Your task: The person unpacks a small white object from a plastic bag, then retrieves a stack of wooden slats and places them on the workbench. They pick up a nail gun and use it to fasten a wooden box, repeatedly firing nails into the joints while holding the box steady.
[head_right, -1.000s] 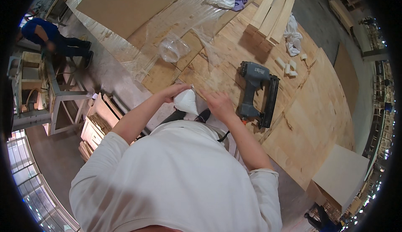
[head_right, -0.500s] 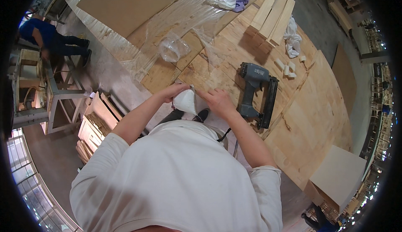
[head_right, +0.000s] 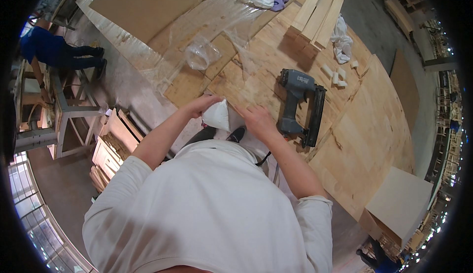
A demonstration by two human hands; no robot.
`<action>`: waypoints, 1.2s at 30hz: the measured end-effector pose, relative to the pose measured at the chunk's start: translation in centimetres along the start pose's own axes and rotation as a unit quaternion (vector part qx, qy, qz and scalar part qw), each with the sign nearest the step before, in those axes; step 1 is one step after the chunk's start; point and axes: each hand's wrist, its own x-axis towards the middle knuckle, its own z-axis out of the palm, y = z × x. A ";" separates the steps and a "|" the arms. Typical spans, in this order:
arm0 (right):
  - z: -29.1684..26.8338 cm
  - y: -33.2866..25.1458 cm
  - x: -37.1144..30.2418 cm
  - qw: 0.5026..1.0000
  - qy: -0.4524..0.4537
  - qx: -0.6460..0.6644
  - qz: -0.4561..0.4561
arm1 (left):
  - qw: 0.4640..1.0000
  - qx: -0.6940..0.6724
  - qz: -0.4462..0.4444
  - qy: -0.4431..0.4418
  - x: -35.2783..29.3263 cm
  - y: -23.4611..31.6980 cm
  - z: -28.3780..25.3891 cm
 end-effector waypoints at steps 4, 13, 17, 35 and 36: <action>-0.7 -0.4 0.0 1.000 0.003 0.008 0.012 | 1.000 0.023 -0.014 0.006 -0.1 0.2 -0.1; 0.1 -0.6 1.5 0.997 -0.038 -0.063 -0.019 | 1.000 0.014 -0.005 0.006 0.5 -0.2 -0.3; 0.0 -0.8 1.5 0.997 -0.054 -0.054 -0.008 | 1.000 0.023 -0.009 0.006 0.3 0.0 -0.3; -2.5 -0.4 -2.2 0.963 0.042 0.132 0.230 | 0.999 -0.036 0.032 -0.023 -0.8 -0.7 0.0; -2.8 -0.7 -1.9 0.971 0.094 0.087 0.202 | 0.997 -0.055 0.042 -0.025 -1.3 -0.9 0.0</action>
